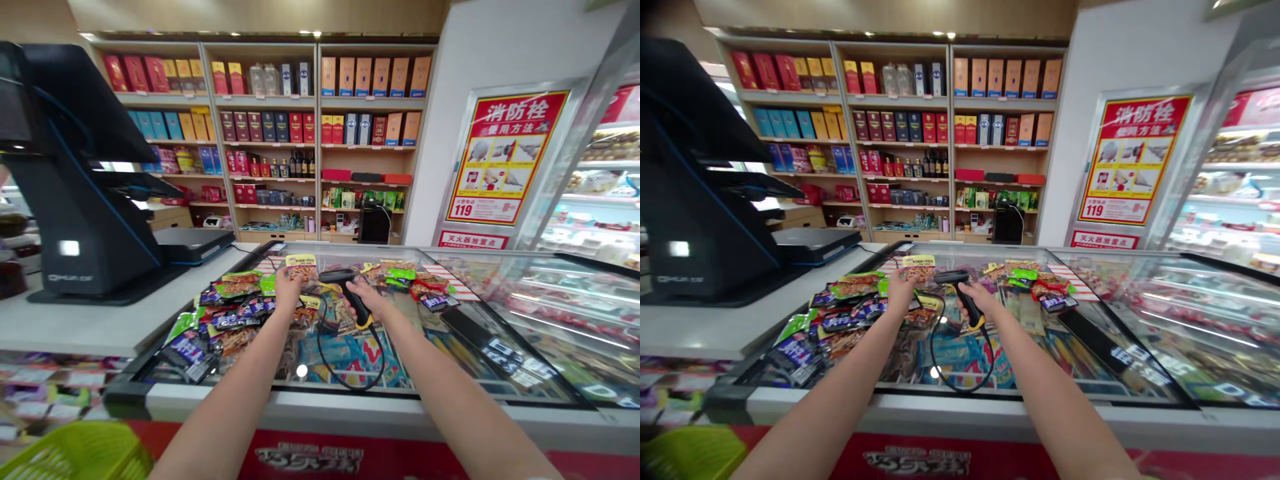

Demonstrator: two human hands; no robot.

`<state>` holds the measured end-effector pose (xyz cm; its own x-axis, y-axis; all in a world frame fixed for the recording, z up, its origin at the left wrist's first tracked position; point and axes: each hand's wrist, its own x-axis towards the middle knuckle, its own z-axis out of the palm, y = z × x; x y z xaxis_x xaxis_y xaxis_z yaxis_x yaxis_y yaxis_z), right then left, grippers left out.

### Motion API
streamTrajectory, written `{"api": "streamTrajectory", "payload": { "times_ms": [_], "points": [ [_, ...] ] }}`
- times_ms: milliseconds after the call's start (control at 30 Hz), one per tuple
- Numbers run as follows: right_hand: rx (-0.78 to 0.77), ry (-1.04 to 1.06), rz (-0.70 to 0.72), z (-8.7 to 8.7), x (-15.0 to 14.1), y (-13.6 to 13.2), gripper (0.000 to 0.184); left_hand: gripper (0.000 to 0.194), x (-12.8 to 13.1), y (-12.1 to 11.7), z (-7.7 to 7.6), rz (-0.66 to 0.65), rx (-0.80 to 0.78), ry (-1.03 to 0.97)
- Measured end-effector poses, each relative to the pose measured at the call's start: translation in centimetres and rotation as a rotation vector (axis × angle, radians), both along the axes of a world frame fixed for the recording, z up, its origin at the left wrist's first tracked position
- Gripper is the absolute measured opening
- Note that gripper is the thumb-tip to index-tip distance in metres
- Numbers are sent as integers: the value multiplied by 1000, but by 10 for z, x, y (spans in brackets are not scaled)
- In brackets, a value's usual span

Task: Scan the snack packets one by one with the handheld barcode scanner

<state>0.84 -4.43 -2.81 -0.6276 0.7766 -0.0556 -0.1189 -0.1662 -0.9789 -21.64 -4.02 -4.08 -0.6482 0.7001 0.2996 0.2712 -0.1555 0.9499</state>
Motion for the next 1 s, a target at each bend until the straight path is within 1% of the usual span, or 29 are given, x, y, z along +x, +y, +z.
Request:
{"api": "streamTrajectory", "payload": {
  "times_ms": [67, 133, 200, 267, 367, 433, 533, 633, 733, 867, 1000],
  "points": [
    [-9, -11, 51, 0, -27, -4, 38, 42, -26, -20, 8, 114, -39, 138],
    [-12, -16, 93, -1, -52, -7, 36, 44, -47, -39, 17, 194, -81, 264],
    [-11, -9, 130, -3, -73, -10, 37, 47, -61, -57, 26, 244, -158, 372],
    [-13, -5, 170, -4, -88, -13, 39, 50, -70, -72, 32, 290, -274, 479],
    [-18, -1, 210, -5, -100, -15, 41, 54, -76, -86, 34, 377, -408, 639],
    [-23, 1, 209, -5, -100, -15, 41, 56, -77, -89, 32, 428, -430, 718],
    [-15, 0, 170, -2, -93, -14, 40, 57, -73, -87, 29, 460, -414, 758],
    [-4, -4, 120, 1, -78, -10, 37, 54, -61, -80, 29, 444, -348, 751],
    [-20, -9, 56, 1, -55, -6, 36, 52, -38, -67, 30, 362, -273, 748],
    [-45, 17, -59, -6, -15, 1, 36, 46, 11, -41, 23, 150, -224, 741],
    [-49, 33, -195, -15, 30, 13, 37, 45, 72, -8, 13, -59, -260, 744]
  ]
}}
